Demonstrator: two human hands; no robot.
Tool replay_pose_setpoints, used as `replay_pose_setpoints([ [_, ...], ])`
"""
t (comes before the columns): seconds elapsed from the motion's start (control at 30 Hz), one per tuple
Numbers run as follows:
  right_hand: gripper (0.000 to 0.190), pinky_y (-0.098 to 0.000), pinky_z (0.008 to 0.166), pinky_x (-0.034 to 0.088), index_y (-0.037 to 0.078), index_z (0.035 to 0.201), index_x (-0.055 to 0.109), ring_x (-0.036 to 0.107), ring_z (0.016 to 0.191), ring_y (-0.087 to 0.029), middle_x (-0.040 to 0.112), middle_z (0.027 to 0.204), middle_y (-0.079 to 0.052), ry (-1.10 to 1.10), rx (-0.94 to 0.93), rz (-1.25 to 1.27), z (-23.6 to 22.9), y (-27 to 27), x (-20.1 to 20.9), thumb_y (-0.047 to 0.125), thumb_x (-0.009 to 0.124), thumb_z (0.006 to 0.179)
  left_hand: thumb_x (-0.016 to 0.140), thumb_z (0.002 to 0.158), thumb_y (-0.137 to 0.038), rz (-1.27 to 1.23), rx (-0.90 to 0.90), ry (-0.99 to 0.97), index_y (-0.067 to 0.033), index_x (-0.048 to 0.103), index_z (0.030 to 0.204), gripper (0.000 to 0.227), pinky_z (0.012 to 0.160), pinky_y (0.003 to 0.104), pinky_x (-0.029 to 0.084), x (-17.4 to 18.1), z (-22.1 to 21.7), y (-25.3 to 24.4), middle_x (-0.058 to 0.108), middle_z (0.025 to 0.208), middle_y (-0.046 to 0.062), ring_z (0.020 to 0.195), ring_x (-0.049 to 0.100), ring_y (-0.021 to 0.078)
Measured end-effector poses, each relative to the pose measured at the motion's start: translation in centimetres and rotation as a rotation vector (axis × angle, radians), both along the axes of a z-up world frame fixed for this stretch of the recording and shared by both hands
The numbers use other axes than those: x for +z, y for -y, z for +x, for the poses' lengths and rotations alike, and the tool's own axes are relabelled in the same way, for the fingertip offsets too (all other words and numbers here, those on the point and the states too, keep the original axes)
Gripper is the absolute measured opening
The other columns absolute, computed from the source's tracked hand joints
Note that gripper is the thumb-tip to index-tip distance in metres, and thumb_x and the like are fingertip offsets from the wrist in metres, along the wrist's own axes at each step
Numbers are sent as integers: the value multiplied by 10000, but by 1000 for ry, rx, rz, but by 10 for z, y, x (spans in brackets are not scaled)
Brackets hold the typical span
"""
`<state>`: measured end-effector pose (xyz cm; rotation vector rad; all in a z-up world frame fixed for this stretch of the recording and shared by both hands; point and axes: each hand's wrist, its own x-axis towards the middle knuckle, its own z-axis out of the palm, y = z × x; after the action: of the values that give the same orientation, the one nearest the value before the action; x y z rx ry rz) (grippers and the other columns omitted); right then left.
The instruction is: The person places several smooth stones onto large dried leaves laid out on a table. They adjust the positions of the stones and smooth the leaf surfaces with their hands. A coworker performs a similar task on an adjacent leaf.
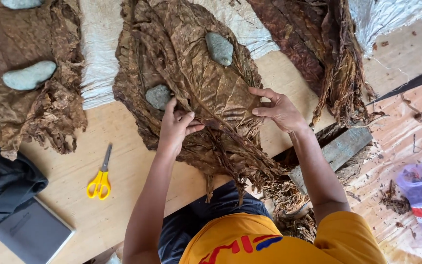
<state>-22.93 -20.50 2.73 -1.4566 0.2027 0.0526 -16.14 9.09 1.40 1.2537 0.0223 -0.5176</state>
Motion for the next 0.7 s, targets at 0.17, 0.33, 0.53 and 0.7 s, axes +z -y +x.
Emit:
replay_pose_setpoints([
  [0.17, 788, -415, 741, 684, 137, 1493, 528, 654, 1002, -375, 438, 1403, -303, -48, 232, 79, 6, 14, -16, -165, 673, 779, 437, 975, 73, 126, -11, 228, -214, 460, 1525, 621, 808, 383, 692, 18, -14, 13, 427, 1410, 235, 884, 663, 220],
  [0.33, 938, -539, 975, 556, 125, 1592, 366, 474, 1311, -457, 286, 1566, -232, 69, 262, 12, 24, 22, -32, -198, 649, 757, 613, 996, -127, 57, 79, 118, 0, 611, 1325, 352, 751, 458, 714, -19, -1, 12, 500, 1151, 205, 853, 738, 312],
  [0.53, 1118, -263, 665, 648, 98, 1619, 269, 625, 800, -156, 224, 1575, -138, 100, 100, -78, 5, 20, -24, -97, 839, 678, 723, 950, -73, 157, 107, 134, 34, 582, 1261, 358, 708, 430, 711, -4, -5, 9, 510, 1102, 226, 866, 724, 307],
  [0.7, 1022, -191, 543, 646, 153, 1598, 356, 657, 681, -89, 556, 1282, -107, 24, 84, 49, -6, 13, -4, -89, 811, 716, 705, 968, -59, 147, 37, 115, -50, 608, 1355, 398, 755, 453, 699, -40, -5, -15, 454, 1326, 337, 899, 736, 332],
])
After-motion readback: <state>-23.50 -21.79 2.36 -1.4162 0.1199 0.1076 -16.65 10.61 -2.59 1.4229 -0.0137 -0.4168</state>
